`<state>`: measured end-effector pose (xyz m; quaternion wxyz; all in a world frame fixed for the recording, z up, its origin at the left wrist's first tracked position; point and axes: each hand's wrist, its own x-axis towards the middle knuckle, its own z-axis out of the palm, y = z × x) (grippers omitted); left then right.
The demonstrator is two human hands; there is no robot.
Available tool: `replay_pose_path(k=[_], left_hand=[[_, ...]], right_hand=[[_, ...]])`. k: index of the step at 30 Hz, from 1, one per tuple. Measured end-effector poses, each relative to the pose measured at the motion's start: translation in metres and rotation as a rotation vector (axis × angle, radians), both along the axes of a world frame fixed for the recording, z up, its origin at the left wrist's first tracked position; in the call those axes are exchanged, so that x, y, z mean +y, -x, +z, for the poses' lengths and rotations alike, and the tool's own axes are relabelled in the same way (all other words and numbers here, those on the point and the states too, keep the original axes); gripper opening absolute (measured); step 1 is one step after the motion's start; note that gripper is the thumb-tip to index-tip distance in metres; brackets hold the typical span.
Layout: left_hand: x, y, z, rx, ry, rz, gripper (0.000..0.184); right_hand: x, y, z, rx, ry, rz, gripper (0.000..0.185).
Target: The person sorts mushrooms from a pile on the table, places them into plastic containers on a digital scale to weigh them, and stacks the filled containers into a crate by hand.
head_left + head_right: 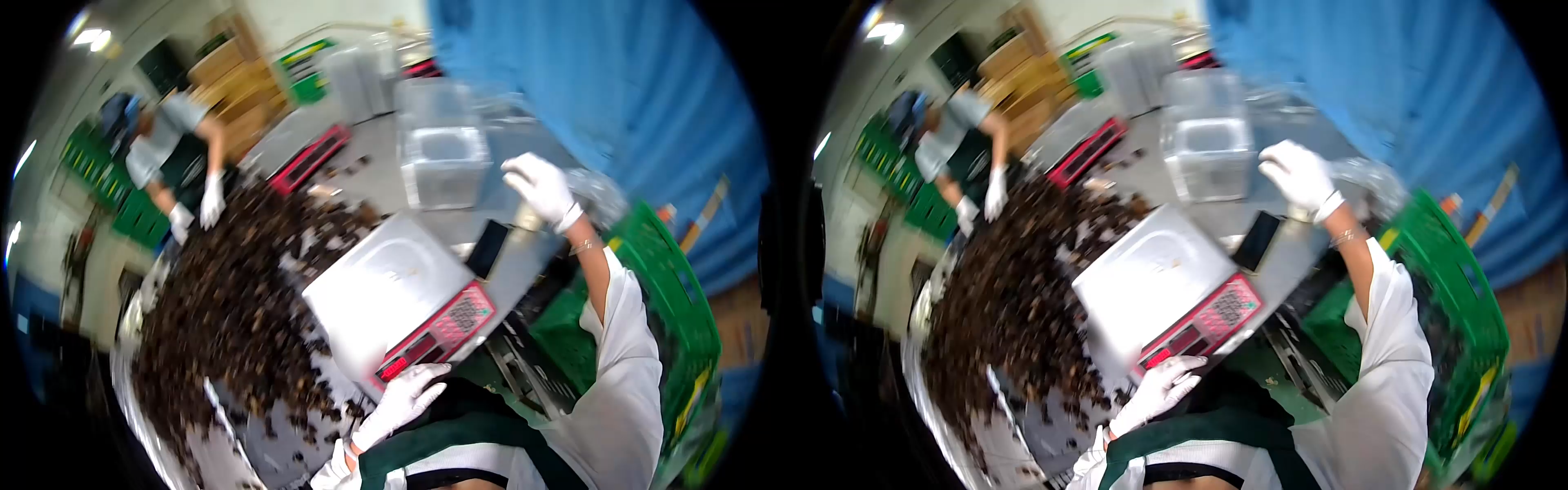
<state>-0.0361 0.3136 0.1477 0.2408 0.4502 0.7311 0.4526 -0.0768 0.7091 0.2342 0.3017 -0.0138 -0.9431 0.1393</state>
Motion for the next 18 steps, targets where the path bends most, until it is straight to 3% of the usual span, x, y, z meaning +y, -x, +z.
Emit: replay_pose_path(k=[4,5,10,13,15,17,18], left_hand=[[-0.074,-0.025,-0.020,-0.062,0.114,0.290,0.031],[-0.093,-0.033,-0.020,-0.088,0.178,0.400,0.030],[-0.170,-0.087,-0.052,-0.344,0.062,1.000,0.028],[-0.205,-0.110,-0.064,-0.397,0.064,1.170,0.027],[-0.229,-0.118,-0.066,-0.354,0.052,1.222,0.026],[-0.254,-0.122,-0.070,-0.350,0.073,1.311,0.025],[-0.266,-0.120,-0.070,-0.294,0.114,1.341,0.025]], right_hand=[[0.004,0.112,-0.053,-0.032,-0.271,-0.050,0.045],[0.002,0.125,-0.051,-0.456,-0.187,-0.104,0.037],[0.000,0.140,-0.056,-0.395,-0.234,-0.238,0.018],[0.000,0.144,-0.051,-0.330,-0.308,-0.281,0.024],[0.005,0.143,-0.043,-0.238,-0.261,-0.289,0.030],[0.008,0.133,-0.029,0.029,-0.044,-0.105,0.028],[-0.018,0.118,-0.009,0.007,0.280,-0.025,0.024]])
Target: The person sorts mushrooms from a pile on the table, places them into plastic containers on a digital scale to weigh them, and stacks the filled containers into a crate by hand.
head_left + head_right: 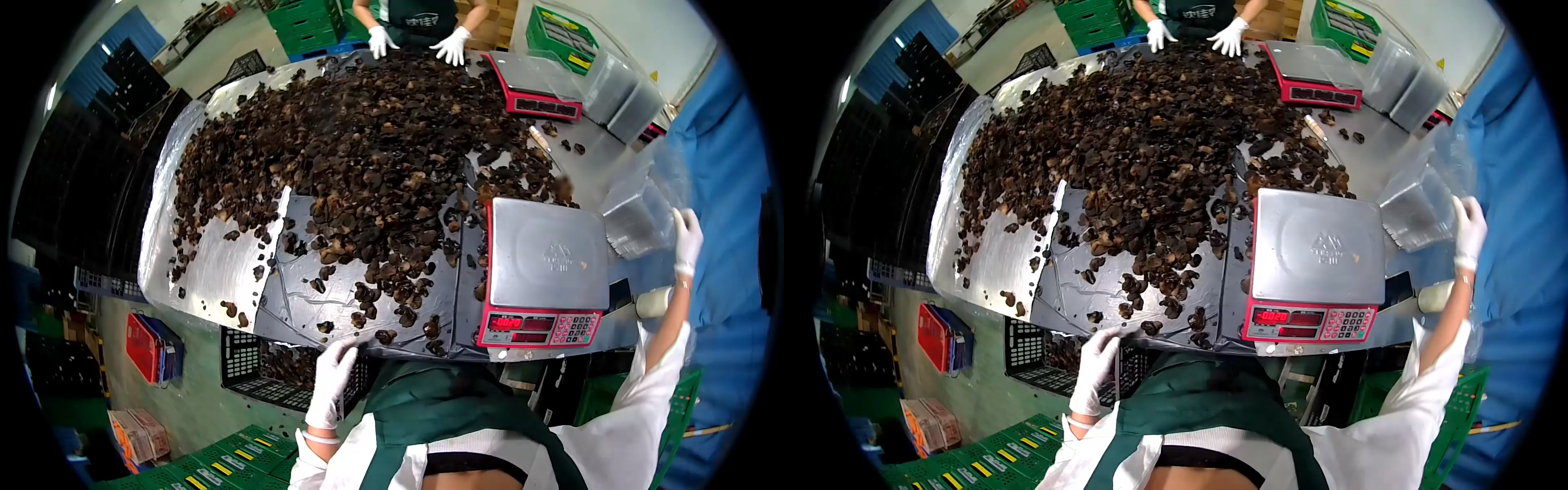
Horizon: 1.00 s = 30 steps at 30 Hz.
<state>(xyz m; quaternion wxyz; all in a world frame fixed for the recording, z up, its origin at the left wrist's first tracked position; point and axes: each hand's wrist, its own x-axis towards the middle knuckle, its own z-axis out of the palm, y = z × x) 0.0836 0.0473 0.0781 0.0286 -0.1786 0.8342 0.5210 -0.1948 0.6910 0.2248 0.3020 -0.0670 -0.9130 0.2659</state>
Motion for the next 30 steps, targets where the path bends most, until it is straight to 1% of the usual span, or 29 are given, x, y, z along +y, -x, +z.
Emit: replay_pose_path(k=[1,2,4,5,7,8,9,11,13,14,15,17,18,19,20,21,23,24,25,27,28,29,30], left_hand=[[-0.012,0.000,0.001,0.011,0.068,0.018,0.024],[-0.026,-0.001,-0.017,0.100,0.088,0.066,0.023],[-0.042,0.011,-0.016,0.099,0.134,0.087,0.020],[-0.048,0.019,-0.019,0.118,0.161,0.084,0.019],[-0.057,0.040,-0.036,0.218,0.206,0.075,0.017],[-0.060,0.052,-0.049,0.264,0.193,0.077,0.016],[-0.062,0.065,-0.054,0.238,0.255,0.040,0.015],[-0.060,0.088,-0.068,0.328,0.322,-0.038,0.018],[-0.054,0.107,-0.073,0.306,0.380,-0.116,0.026],[-0.049,0.114,-0.070,0.305,0.392,-0.154,0.035],[-0.046,0.120,-0.077,0.389,0.421,-0.218,0.040],[-0.040,0.126,-0.077,0.370,0.404,-0.310,0.032],[-0.039,0.126,-0.079,0.377,0.389,-0.322,0.032],[-0.041,0.125,-0.082,0.364,0.352,-0.359,0.026],[-0.043,0.125,-0.085,0.351,0.317,-0.393,0.020],[-0.047,0.124,-0.086,0.360,0.311,-0.400,0.020],[-0.058,0.122,-0.089,0.313,0.289,-0.331,0.015],[-0.065,0.121,-0.087,0.400,0.277,-0.270,0.014],[-0.073,0.120,-0.092,0.374,0.316,-0.238,0.014],[-0.085,0.116,-0.098,0.313,0.403,-0.193,0.015],[-0.088,0.113,-0.097,0.318,0.343,-0.180,0.016],[-0.089,0.111,-0.098,0.319,0.342,-0.181,0.016],[-0.087,0.109,-0.096,0.345,0.309,-0.177,0.016]], right_hand=[[-0.036,-0.022,0.023,0.029,0.045,0.068,0.022],[-0.064,-0.042,0.035,0.033,0.036,0.157,0.018],[-0.125,-0.078,0.041,-0.036,-0.050,0.344,0.011],[-0.140,-0.090,0.030,-0.110,-0.163,0.402,0.006],[-0.169,-0.111,-0.001,-0.248,-0.335,0.508,0.009],[-0.187,-0.119,-0.015,-0.238,-0.397,0.581,0.011],[-0.193,-0.126,-0.033,-0.359,-0.491,0.584,0.013],[-0.204,-0.141,-0.056,-0.492,-0.588,0.586,0.016],[-0.243,-0.156,-0.045,-0.298,-0.515,0.516,0.023],[-0.264,-0.163,-0.037,-0.274,-0.439,0.456,0.027],[-0.284,-0.170,-0.032,-0.251,-0.362,0.395,0.031],[-0.316,-0.176,-0.044,-0.280,-0.190,0.438,0.028],[-0.337,-0.176,-0.054,-0.353,-0.096,0.491,0.027],[-0.357,-0.172,-0.067,-0.423,0.001,0.542,0.026],[-0.374,-0.166,-0.087,-0.445,0.070,0.590,0.025],[-0.390,-0.158,-0.112,-0.463,0.140,0.642,0.025],[-0.416,-0.139,-0.158,-0.515,0.133,0.580,0.031],[-0.430,-0.130,-0.180,-0.489,0.005,0.542,0.034],[-0.444,-0.125,-0.194,-0.463,-0.122,0.502,0.037],[-0.472,-0.129,-0.204,-0.454,-0.169,0.544,0.039],[-0.483,-0.135,-0.209,-0.360,-0.122,0.620,0.035],[-0.489,-0.144,-0.213,-0.327,-0.166,0.680,0.027],[-0.489,-0.150,-0.210,-0.354,-0.171,0.709,0.024]])
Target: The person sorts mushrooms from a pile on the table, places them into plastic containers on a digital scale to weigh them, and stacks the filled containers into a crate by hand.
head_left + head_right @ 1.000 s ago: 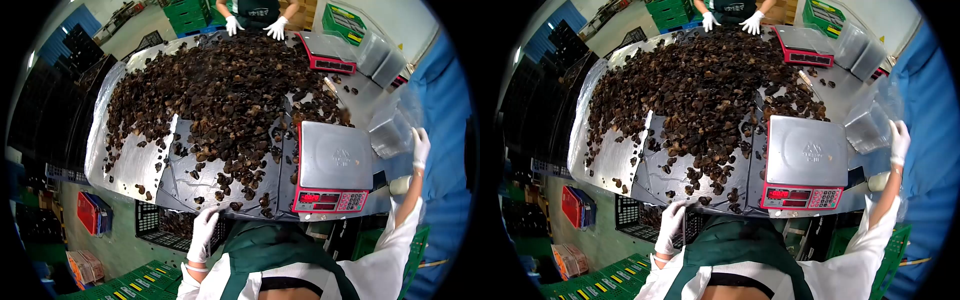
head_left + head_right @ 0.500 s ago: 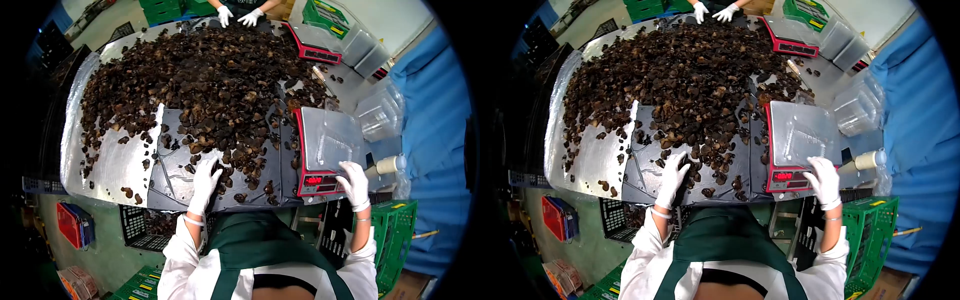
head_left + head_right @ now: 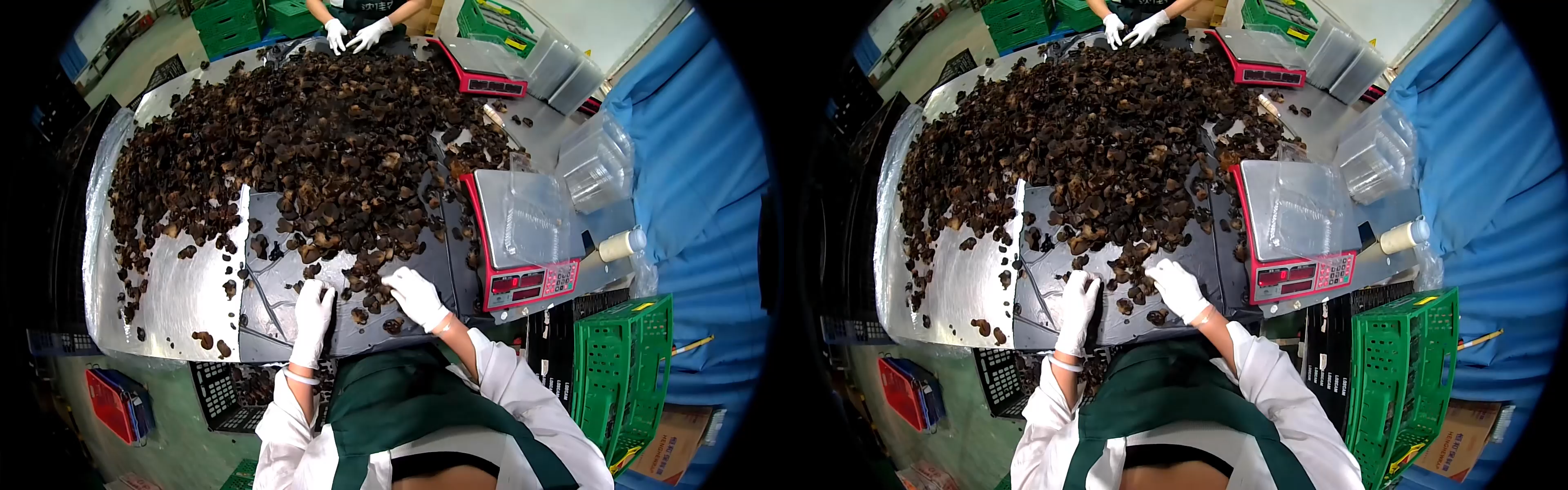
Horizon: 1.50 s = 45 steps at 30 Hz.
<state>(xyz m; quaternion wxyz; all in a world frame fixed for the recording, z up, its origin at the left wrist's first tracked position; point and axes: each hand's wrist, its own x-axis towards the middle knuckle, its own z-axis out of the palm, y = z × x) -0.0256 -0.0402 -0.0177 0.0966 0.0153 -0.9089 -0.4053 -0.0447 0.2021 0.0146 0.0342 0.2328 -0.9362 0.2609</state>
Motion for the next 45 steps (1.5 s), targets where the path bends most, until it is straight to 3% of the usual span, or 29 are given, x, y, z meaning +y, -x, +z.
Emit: replay_pose_path(k=[3,5,7,11,12,14,17,19,21,27,29,32,35,37,40,42,43,45], left_hand=[[0.004,-0.002,0.008,-0.023,-0.001,0.009,0.014],[0.013,0.002,0.019,0.222,0.039,0.030,0.016],[0.026,0.012,0.034,0.265,0.077,-0.012,0.024],[0.065,0.043,0.044,0.291,0.210,-0.233,0.051],[0.072,0.047,0.034,0.196,0.231,-0.280,0.059],[0.075,0.046,0.019,0.181,0.297,-0.318,0.047],[0.062,0.027,0.028,0.235,0.268,-0.344,0.025],[0.047,0.011,0.019,0.258,0.080,-0.267,0.023],[0.036,-0.002,0.017,0.210,0.060,-0.091,0.021],[0.029,0.002,0.023,0.096,0.091,0.026,0.021],[0.030,0.004,0.032,0.121,0.254,-0.049,0.021],[0.019,-0.004,0.016,0.059,0.101,0.034,0.021],[0.009,-0.008,0.009,0.028,-0.033,0.048,0.021],[0.011,-0.007,0.017,-0.175,-0.312,-0.049,0.021],[0.026,0.003,0.028,0.018,-0.056,-0.176,0.051],[0.036,0.016,0.039,0.014,0.128,-0.242,0.063],[0.039,0.019,0.038,0.077,0.218,-0.268,0.051],[0.038,0.018,0.018,0.036,0.147,-0.277,0.035]], right_hand=[[0.020,-0.002,0.002,0.072,0.030,-0.013,0.019],[0.039,0.009,0.019,0.042,0.129,-0.075,0.019],[0.049,0.028,0.026,0.114,0.224,-0.077,0.025],[0.032,0.067,0.023,0.131,0.056,-0.105,0.041],[0.026,0.070,0.018,0.104,-0.005,-0.109,0.044],[0.023,0.065,0.010,0.031,-0.078,-0.070,0.049],[0.038,0.031,0.004,-0.038,-0.069,0.061,0.043],[0.053,0.013,0.010,-0.072,0.020,0.098,0.036],[0.067,0.010,0.012,-0.137,0.155,0.036,0.030],[0.079,0.035,0.020,-0.159,0.281,-0.068,0.026],[0.078,0.041,0.016,-0.074,0.245,-0.054,0.028],[0.067,0.036,0.013,-0.090,0.031,-0.075,0.034],[0.047,0.029,0.008,-0.193,0.264,0.050,0.033],[0.033,0.025,0.017,-0.099,0.142,0.116,0.038],[0.016,0.021,0.021,0.028,-0.124,0.179,0.040],[0.015,0.025,0.009,-0.012,-0.077,0.181,0.036],[0.016,0.028,0.003,-0.051,-0.030,0.187,0.032],[0.027,0.034,0.000,-0.068,0.125,0.170,0.021]])
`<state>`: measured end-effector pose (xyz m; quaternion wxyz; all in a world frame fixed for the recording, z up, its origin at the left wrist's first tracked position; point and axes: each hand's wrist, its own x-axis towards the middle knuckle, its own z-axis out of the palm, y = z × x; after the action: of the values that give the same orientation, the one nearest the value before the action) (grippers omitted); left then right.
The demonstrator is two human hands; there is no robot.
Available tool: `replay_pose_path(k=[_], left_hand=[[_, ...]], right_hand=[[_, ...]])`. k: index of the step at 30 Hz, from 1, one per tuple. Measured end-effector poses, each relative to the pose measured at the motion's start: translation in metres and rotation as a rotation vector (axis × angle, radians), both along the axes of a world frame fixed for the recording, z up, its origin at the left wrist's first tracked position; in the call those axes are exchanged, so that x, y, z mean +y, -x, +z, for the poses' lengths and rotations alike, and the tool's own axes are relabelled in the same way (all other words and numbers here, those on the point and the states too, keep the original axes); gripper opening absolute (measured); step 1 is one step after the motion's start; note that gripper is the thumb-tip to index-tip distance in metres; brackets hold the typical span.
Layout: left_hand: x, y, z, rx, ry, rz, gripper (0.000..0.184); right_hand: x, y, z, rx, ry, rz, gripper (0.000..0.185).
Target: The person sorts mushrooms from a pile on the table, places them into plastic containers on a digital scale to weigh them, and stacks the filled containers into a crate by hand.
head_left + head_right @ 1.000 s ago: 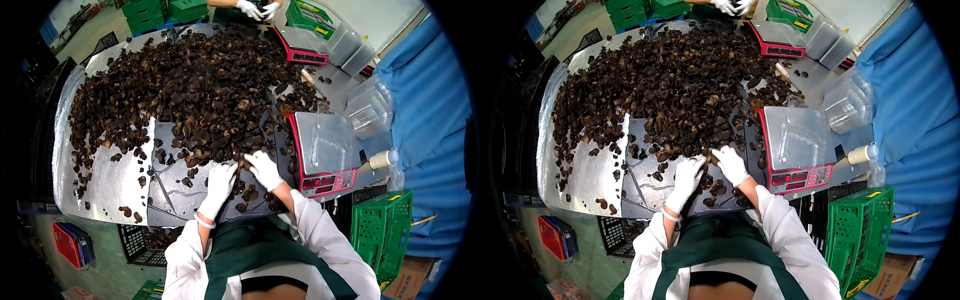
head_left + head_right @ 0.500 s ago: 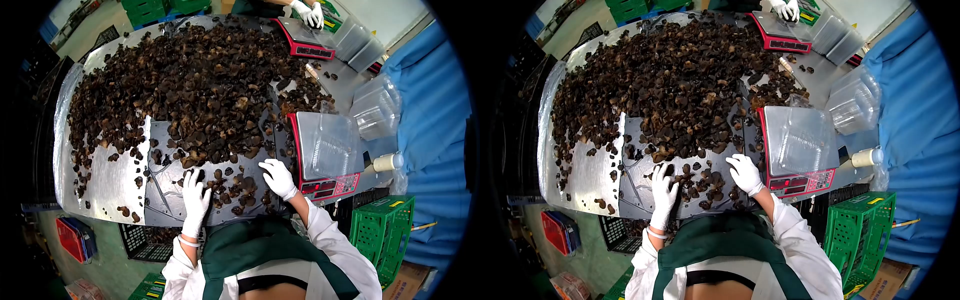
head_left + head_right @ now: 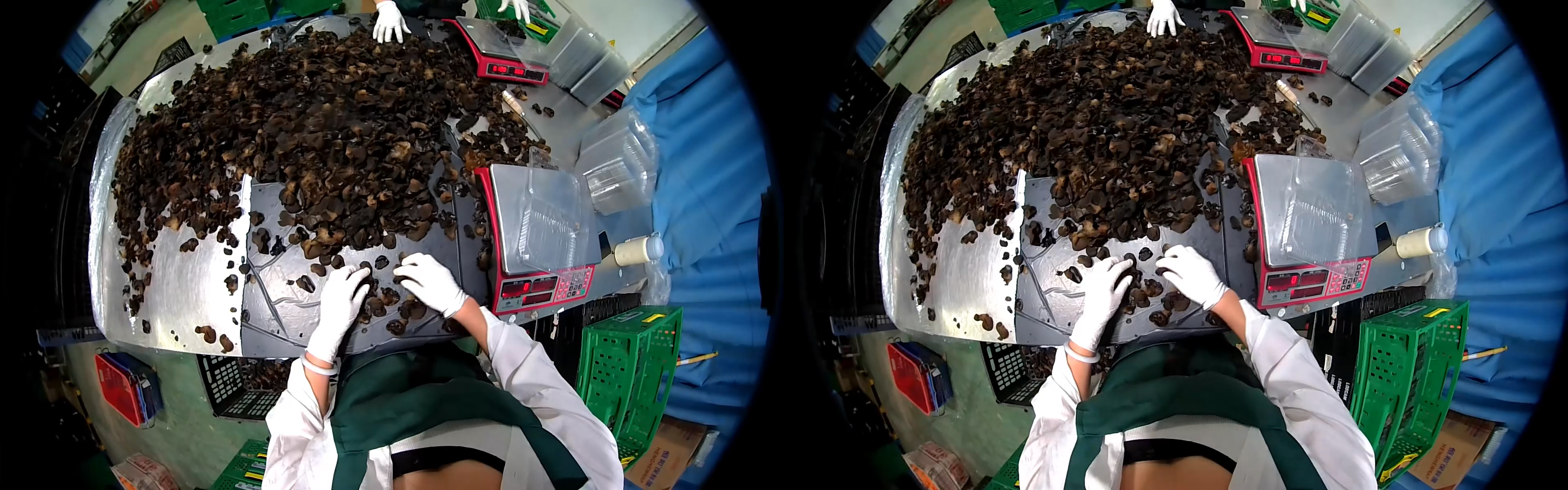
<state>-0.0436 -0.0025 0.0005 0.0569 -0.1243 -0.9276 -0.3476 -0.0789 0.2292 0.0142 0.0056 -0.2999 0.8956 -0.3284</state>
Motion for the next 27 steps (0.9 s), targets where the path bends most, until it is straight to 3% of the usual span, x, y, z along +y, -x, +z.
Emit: replay_pose_path(k=[1,4,10,12,14,17,20,22,24,25,26,27], left_hand=[[0.000,-0.001,0.005,0.024,-0.036,0.034,0.023],[-0.015,-0.013,-0.010,0.068,-0.117,0.082,0.018],[-0.012,-0.018,0.002,0.123,-0.088,0.008,0.030],[-0.004,-0.013,0.012,0.043,-0.014,-0.088,0.043],[0.000,-0.009,0.011,0.053,0.051,-0.147,0.046],[0.003,-0.008,0.004,-0.009,0.079,-0.133,0.039],[0.003,-0.002,-0.008,-0.034,-0.308,0.007,0.036],[0.006,0.003,-0.003,-0.177,-0.647,0.156,0.030],[0.007,0.003,0.013,-0.550,-1.228,0.286,0.031],[0.005,0.005,0.011,-0.621,-1.402,0.248,0.032],[0.007,0.005,0.016,-0.708,-1.573,0.266,0.034],[0.012,0.006,0.021,-0.744,-1.704,0.244,0.034]], right_hand=[[0.008,0.002,-0.002,-0.017,0.043,0.013,0.020],[0.022,-0.002,-0.002,-0.062,0.076,0.016,0.020],[0.016,-0.029,0.010,-0.027,-0.017,0.016,0.029],[0.012,-0.033,0.015,-0.023,-0.150,0.062,0.056],[0.005,-0.039,0.022,0.069,-0.297,0.119,0.066],[0.000,-0.034,0.012,0.058,-0.306,0.116,0.056],[-0.006,-0.025,-0.001,-0.013,-0.207,-0.010,0.029],[-0.008,-0.013,-0.012,-0.006,0.107,-0.069,0.023],[-0.010,-0.007,-0.009,-0.198,0.359,-0.212,0.014],[-0.008,-0.003,0.000,-0.825,0.667,-0.309,0.012],[-0.002,-0.002,0.009,-1.143,0.966,-0.426,0.015],[0.006,-0.001,0.012,-1.233,1.158,-0.407,0.017]])
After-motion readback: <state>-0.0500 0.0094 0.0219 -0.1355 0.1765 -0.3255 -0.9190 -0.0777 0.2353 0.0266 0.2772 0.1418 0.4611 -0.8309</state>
